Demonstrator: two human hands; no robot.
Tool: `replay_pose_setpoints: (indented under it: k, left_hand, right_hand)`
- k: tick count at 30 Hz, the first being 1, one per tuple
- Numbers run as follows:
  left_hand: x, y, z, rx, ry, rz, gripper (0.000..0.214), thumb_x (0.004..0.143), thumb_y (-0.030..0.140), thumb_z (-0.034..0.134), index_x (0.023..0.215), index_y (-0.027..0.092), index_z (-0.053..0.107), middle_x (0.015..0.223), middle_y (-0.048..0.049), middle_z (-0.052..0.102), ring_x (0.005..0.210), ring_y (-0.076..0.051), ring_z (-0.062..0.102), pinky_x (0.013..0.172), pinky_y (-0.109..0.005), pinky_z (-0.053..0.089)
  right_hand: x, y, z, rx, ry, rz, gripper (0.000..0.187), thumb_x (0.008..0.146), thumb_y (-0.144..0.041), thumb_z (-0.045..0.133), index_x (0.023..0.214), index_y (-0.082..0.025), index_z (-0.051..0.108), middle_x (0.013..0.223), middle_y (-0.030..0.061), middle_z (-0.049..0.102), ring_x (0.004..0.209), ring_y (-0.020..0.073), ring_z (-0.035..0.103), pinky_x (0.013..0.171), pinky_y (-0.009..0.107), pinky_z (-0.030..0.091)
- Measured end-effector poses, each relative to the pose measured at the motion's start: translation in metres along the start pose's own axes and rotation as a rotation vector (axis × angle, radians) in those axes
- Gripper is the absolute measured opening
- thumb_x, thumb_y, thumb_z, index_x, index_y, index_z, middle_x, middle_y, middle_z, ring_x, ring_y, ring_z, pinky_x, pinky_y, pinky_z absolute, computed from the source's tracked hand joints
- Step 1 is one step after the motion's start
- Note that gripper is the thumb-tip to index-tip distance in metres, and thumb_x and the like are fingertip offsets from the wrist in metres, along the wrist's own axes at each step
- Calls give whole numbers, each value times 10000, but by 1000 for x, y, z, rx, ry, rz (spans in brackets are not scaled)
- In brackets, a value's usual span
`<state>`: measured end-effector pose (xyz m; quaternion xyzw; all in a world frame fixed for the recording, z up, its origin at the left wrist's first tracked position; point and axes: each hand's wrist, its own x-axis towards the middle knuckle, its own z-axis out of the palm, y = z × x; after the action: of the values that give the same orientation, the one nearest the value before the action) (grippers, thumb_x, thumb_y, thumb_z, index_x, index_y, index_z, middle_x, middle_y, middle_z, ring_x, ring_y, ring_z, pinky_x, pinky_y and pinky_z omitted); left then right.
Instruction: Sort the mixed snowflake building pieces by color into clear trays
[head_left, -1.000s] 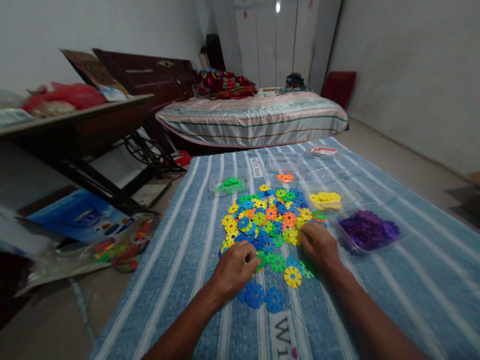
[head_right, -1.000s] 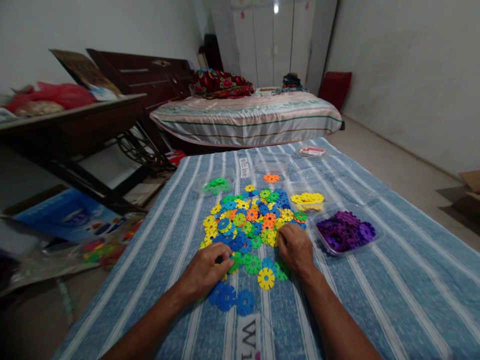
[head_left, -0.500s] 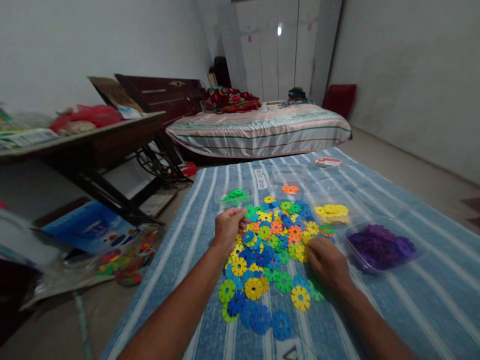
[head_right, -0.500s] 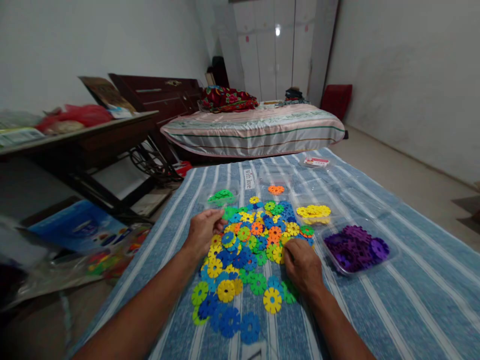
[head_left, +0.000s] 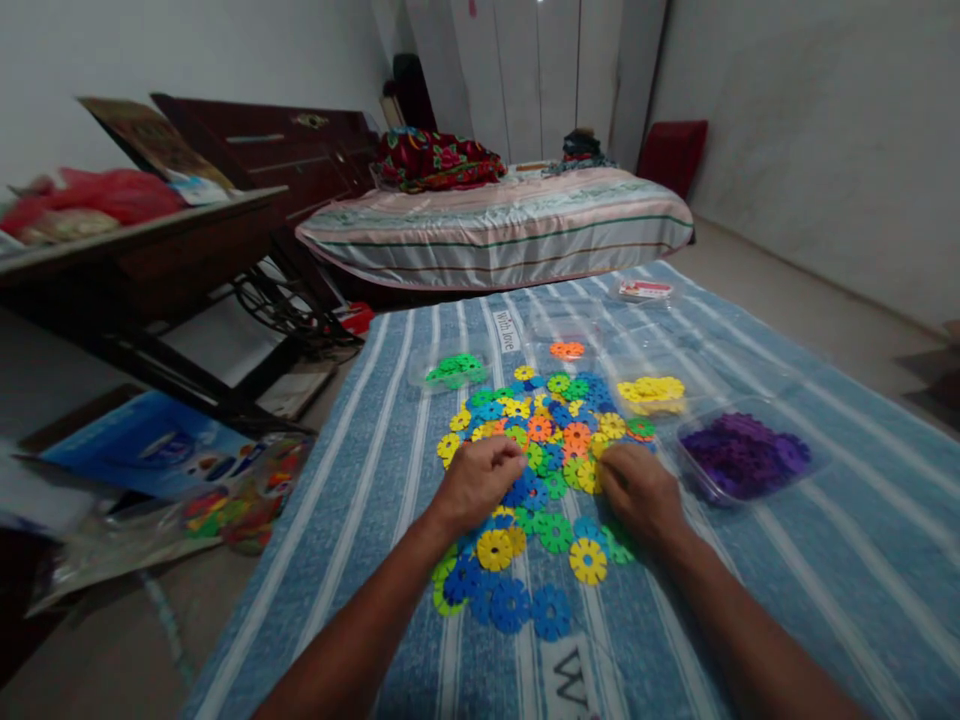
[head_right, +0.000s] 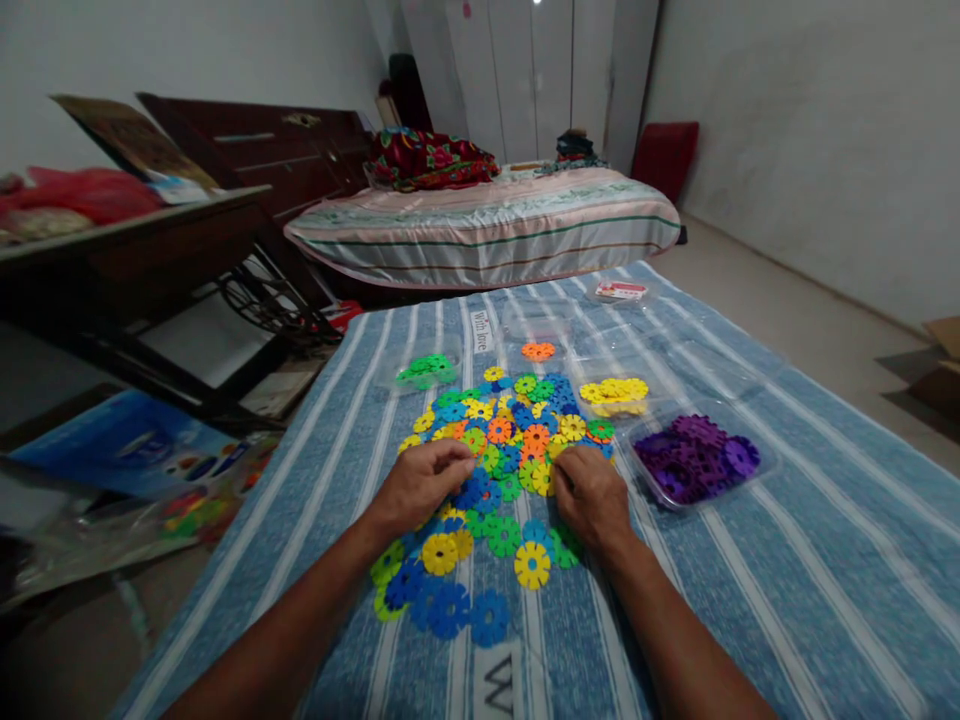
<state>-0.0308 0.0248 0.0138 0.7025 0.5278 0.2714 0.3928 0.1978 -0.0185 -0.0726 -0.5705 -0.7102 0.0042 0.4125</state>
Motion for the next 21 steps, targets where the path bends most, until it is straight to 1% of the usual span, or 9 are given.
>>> replay_pose_setpoints:
  k: [4,6,7,9,12,16,21]
  left_hand:
    - [-18,9,7,375,-240,229,178,838,248,520,719,187,637,663,3,610,641,-133,573,613,-235,408]
    - [-24,10,11,550,-320,288,147,854,218,513,773,188,632,742,-14,627,719,-155,590,671,-256,425]
    - [-26,10,13,632,-343,296,124,857,210,519,805,187,629,784,-26,634,754,-170,595,692,-270,433]
    - [-31,10,17,759,-362,287,87,860,207,536,861,183,619,852,-50,637,819,-198,598,727,-297,450]
    - [-37,11,21,853,-357,280,50,855,203,558,882,180,594,909,-65,621,901,-222,581,798,-332,467]
    - [-43,14,21,882,-348,249,34,840,185,577,873,178,570,967,-72,602,959,-237,558,855,-365,471]
    - [-48,10,21,834,-297,239,115,824,168,602,936,167,573,1124,-92,586,1071,-259,540,924,-401,467]
  right_hand:
    - [0,0,0,1,9,3,193,891,-185,482,765,-205,627,828,57,670,796,187,586,733,296,443]
    - [-1,1,1,3,13,8,191,889,-190,482,780,-204,638,837,60,674,807,188,589,740,299,449]
    - [-1,1,1,4,12,10,191,888,-190,481,788,-202,643,842,61,675,814,189,590,743,300,452]
    - [-1,1,1,1,6,12,196,891,-191,478,791,-200,646,850,63,676,817,188,591,744,300,454]
    - [-1,3,1,-4,-4,7,203,895,-190,475,784,-197,644,852,66,675,813,185,593,741,297,453]
    - [-1,5,1,8,-17,1,199,892,-193,477,793,-198,650,854,66,674,828,189,594,743,302,456]
    - [-1,5,1,13,-11,0,202,888,-191,477,789,-195,653,852,67,677,828,188,597,744,303,460]
